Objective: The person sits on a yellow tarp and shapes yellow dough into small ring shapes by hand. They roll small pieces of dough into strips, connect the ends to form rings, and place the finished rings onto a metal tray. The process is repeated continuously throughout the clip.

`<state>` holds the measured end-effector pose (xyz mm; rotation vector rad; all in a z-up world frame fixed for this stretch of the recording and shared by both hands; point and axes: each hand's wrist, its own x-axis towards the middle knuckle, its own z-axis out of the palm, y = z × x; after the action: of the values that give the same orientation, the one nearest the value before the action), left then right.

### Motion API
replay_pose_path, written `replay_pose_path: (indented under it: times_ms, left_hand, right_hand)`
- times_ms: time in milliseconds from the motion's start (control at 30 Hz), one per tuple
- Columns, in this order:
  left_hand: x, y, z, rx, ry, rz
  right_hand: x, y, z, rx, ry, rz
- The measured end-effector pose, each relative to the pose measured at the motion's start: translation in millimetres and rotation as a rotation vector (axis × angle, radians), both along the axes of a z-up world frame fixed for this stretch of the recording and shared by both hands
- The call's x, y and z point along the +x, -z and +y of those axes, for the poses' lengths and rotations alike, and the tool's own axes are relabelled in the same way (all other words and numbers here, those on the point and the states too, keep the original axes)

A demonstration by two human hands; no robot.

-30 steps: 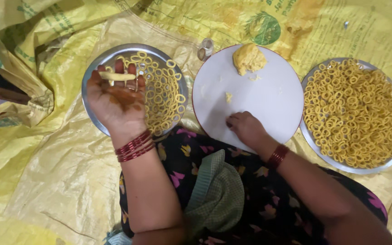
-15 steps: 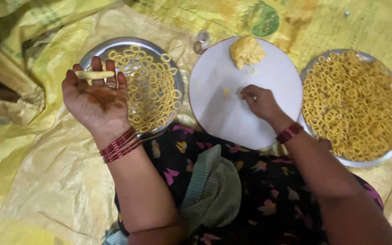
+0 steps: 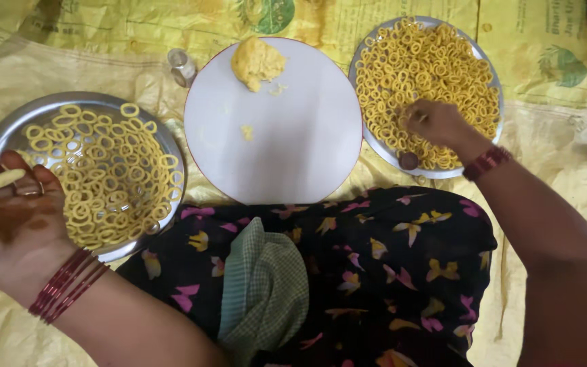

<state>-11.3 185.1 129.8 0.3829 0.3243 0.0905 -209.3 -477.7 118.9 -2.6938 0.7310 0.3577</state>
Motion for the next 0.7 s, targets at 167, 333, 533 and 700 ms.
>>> replay_pose_path:
  times_ms: [167, 333, 533, 700]
  left_hand:
    - [5.1, 3.5, -5.7, 0.097, 0.011, 0.034]
    - [2.2, -5.0, -11.4, 0.102, 0.003, 0.058]
    - [2.3, -26.5, -25.4, 0.103, -0.012, 0.127]
    - [-2.6, -41.5, -36.8, 0.144, 0.026, 0.069]
  right_hand:
    - [-51.6, 25.0, -0.2, -0.121, -0.586, 0.013]
    - [-56.2, 33.9, 3.0, -0.112, -0.73, -0.028]
    - [-32.5, 12.0, 19.5, 0.002, -0.677, -0.103]
    - [14.9, 5.9, 69.9, 0.135, -0.792, -0.356]
